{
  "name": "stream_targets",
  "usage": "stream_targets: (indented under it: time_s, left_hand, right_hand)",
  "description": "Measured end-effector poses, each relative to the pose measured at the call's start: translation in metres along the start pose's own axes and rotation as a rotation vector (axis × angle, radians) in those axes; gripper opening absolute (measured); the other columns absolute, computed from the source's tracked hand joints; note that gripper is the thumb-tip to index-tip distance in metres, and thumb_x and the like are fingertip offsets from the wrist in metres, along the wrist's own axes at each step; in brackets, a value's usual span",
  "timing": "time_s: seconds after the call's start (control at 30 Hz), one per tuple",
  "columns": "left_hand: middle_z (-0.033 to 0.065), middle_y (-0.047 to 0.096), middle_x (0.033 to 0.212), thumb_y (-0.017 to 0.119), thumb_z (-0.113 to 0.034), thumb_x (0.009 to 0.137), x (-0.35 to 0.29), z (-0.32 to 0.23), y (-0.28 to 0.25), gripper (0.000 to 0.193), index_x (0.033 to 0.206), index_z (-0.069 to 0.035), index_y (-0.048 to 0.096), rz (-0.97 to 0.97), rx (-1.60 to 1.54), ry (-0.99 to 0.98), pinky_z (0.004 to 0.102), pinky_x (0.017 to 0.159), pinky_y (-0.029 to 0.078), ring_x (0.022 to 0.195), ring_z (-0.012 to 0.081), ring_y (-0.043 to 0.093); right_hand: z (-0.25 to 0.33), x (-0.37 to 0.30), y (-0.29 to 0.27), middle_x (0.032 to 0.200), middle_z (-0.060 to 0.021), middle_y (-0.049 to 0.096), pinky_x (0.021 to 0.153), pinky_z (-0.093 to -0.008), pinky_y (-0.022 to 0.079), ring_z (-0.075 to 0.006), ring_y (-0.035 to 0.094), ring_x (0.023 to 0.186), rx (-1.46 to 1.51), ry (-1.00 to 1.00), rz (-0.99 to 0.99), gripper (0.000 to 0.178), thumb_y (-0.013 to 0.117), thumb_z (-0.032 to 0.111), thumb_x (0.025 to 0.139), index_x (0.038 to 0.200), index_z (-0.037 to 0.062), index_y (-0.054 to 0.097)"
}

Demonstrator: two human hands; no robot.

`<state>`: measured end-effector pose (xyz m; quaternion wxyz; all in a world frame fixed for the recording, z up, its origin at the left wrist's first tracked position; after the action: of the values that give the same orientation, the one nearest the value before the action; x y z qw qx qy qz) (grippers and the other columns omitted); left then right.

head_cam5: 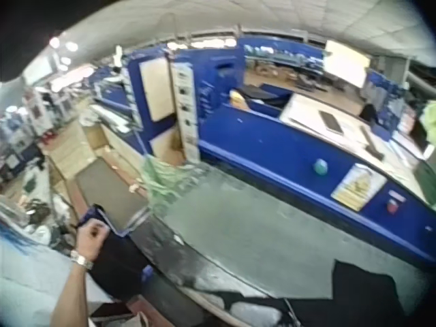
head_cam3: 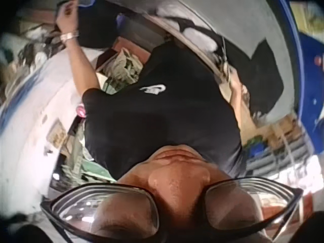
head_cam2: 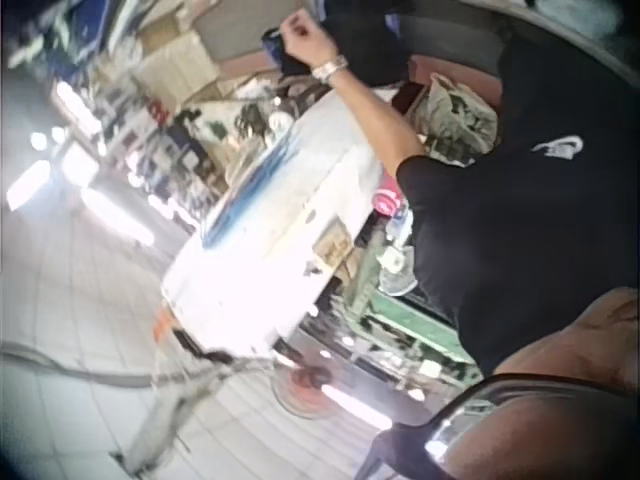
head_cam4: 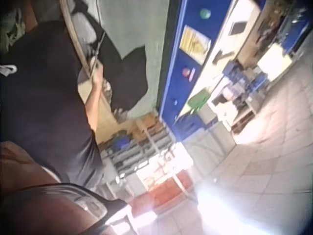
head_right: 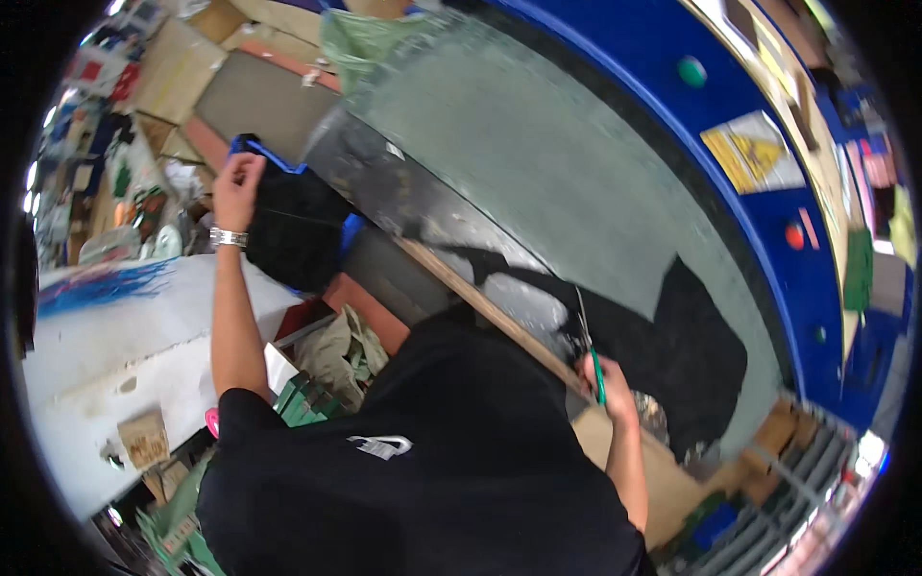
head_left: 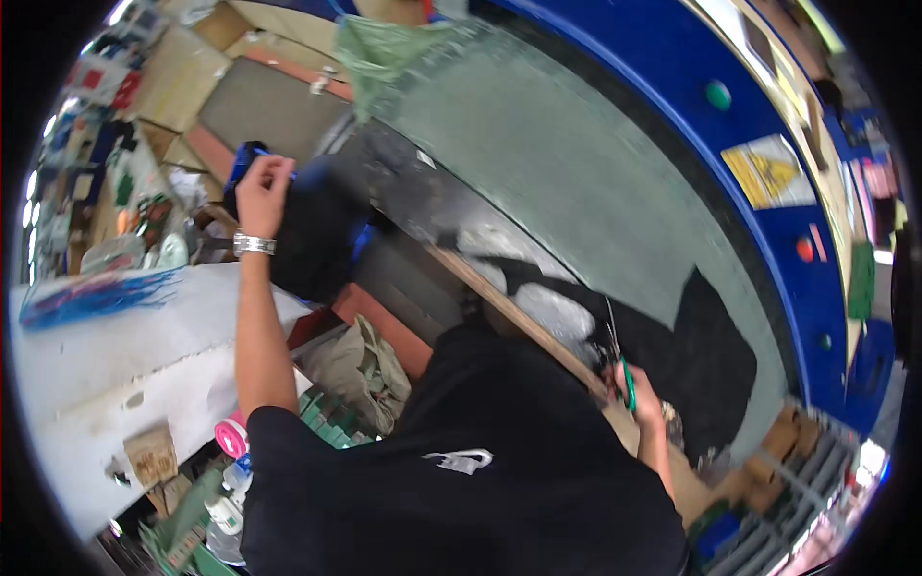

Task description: The person uses a green plastic template to mark and cut shapes from a large piece of black fabric on a cutting table. They then bundle the cut pieces with rubber bands and place them into a cardboard box. The person also handles a large roll of black fabric, spreading it out on a table.

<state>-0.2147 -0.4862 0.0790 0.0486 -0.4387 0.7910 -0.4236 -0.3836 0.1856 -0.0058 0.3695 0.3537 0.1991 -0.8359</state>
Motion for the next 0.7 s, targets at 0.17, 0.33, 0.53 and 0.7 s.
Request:
stream_targets:
  time_s: [0.17,0.33,0.53,0.7]
  left_hand:
    - [0.0028,0.068,0.082,0.072,-0.018,0.092,0.018,-0.030,0.018,0.021,0.098,0.002,0.068,0.039,-0.123,0.087,0.0240,0.073,0.050,0.077,0.0073,0.061]
    - [0.0002,0.065,0.084,0.073,-0.019,0.093,0.040,-0.049,-0.011,0.022,0.100,0.001,0.069,-0.045,-0.156,0.051,0.0224,0.074,0.048,0.079,0.0066,0.059]
    - [0.0012,0.068,0.093,0.073,-0.017,0.093,0.055,-0.103,-0.054,0.020,0.104,0.000,0.070,-0.197,-0.271,0.135,0.0190,0.075,0.047,0.084,0.0053,0.062]
    - [0.0034,0.070,0.096,0.074,-0.017,0.092,0.042,-0.152,-0.082,0.021,0.104,0.001,0.070,-0.337,-0.272,0.195,0.0185,0.076,0.047,0.085,0.0058,0.061]
  right_hand:
    - [0.034,-0.014,0.023,0.082,-0.0040,0.063,0.062,-0.0262,0.044,-0.0118,0.059,0.067,-0.057,0.158,0.056,0.072,0.046,0.070,0.095,0.099,0.0000,0.065]
    - [0.078,-0.007,0.049,0.082,-0.0044,0.061,0.068,-0.0289,0.046,-0.0145,0.059,0.071,-0.214,0.110,0.354,0.077,0.037,0.075,0.095,0.097,0.0022,0.064]
    - [0.088,0.034,0.072,0.086,-0.0021,0.057,0.073,-0.0280,0.046,-0.0128,0.056,0.078,-0.201,0.133,0.484,0.076,0.034,0.076,0.094,0.099,0.0046,0.060]
    - [0.090,0.046,0.088,0.093,-0.0039,0.059,0.081,-0.0282,0.048,-0.0142,0.058,0.085,0.058,0.148,0.420,0.082,0.030,0.080,0.091,0.106,0.0050,0.059]
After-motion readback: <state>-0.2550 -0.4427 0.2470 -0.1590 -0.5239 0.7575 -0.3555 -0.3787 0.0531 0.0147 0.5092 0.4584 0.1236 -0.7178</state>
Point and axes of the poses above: each hand's wrist, its own x-axis towards the middle knuckle, its own y-axis out of the palm, z = x × y, the point moved 3 cm from there along x, towards the middle knuckle
